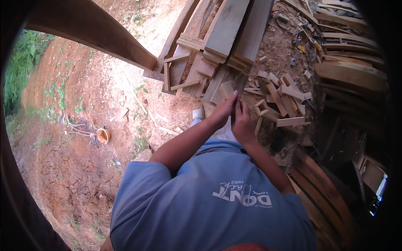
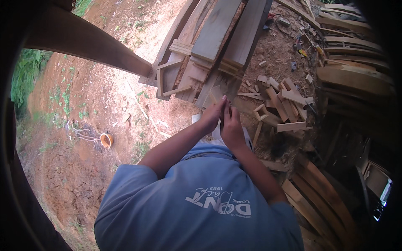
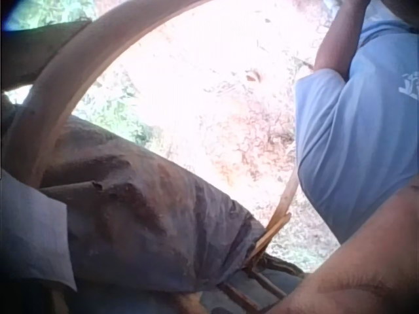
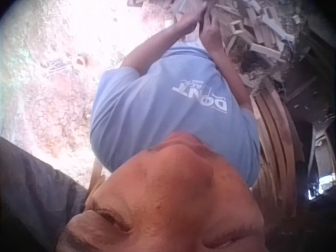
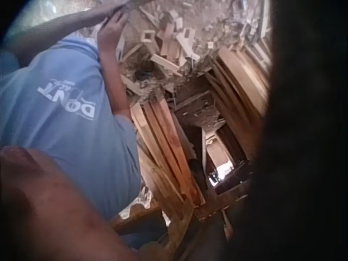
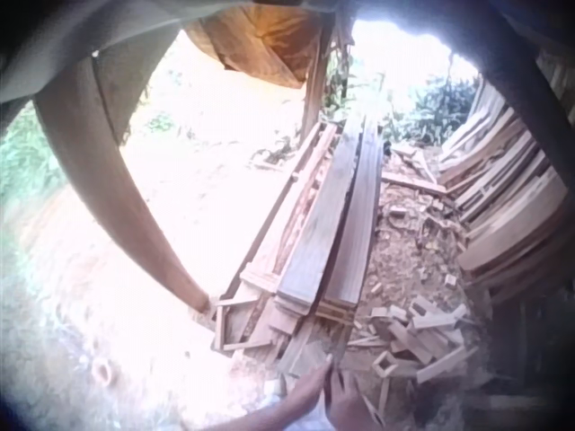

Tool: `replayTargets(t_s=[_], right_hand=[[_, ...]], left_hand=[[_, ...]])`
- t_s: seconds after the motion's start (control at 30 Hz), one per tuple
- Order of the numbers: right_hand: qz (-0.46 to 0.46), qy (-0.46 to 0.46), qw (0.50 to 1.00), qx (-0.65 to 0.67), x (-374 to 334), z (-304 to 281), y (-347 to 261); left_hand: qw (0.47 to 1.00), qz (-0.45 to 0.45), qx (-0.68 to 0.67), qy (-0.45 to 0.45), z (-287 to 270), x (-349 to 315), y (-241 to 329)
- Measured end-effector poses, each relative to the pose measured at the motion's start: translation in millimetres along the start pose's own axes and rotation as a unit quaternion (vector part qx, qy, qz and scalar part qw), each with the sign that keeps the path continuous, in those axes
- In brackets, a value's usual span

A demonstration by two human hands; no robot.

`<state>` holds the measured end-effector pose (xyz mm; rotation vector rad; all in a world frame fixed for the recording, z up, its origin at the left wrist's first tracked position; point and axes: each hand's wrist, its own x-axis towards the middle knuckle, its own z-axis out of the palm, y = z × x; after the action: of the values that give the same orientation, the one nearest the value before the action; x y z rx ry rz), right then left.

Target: The person sorts through small wooden pieces and scraps in an outdoor workshop area. They pick up individual pieces, inspect them, and place them into a wooden crate or onto a pile. The person also sits on the ground to retrieve items from the crate.

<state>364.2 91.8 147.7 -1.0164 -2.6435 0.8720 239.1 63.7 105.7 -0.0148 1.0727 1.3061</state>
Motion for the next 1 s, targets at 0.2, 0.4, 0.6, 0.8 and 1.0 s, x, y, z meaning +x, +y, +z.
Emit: replayTargets(t_s=[0.2, 0.4, 0.6, 0.8, 1.0], right_hand=[[-0.031, 0.095, 0.985, -0.141, 29.9, 56.0, 34.8], [0.031, 0.074, 0.964, -0.255, 28.2, 98.3, 57.1], [0.088, 0.022, 0.967, -0.240, 33.8, 62.0, 27.0], [-0.092, 0.042, 0.970, -0.223, 69.1, 50.4, -16.2], [-0.235, -0.023, 0.946, -0.223, 139.2, 129.3, -40.8]], left_hand=[[0.889, 0.074, 0.387, 0.235, -17.6, 25.7, 15.7], [0.782, 0.251, 0.484, 0.302, -105.8, -21.5, 33.6], [0.661, 0.320, 0.573, 0.365, -185.2, -28.5, 97.1], [0.707, 0.161, 0.560, 0.402, -201.0, -1.5, 122.8], [0.701, 0.183, 0.572, 0.384, -217.2, 3.7, 113.2]])
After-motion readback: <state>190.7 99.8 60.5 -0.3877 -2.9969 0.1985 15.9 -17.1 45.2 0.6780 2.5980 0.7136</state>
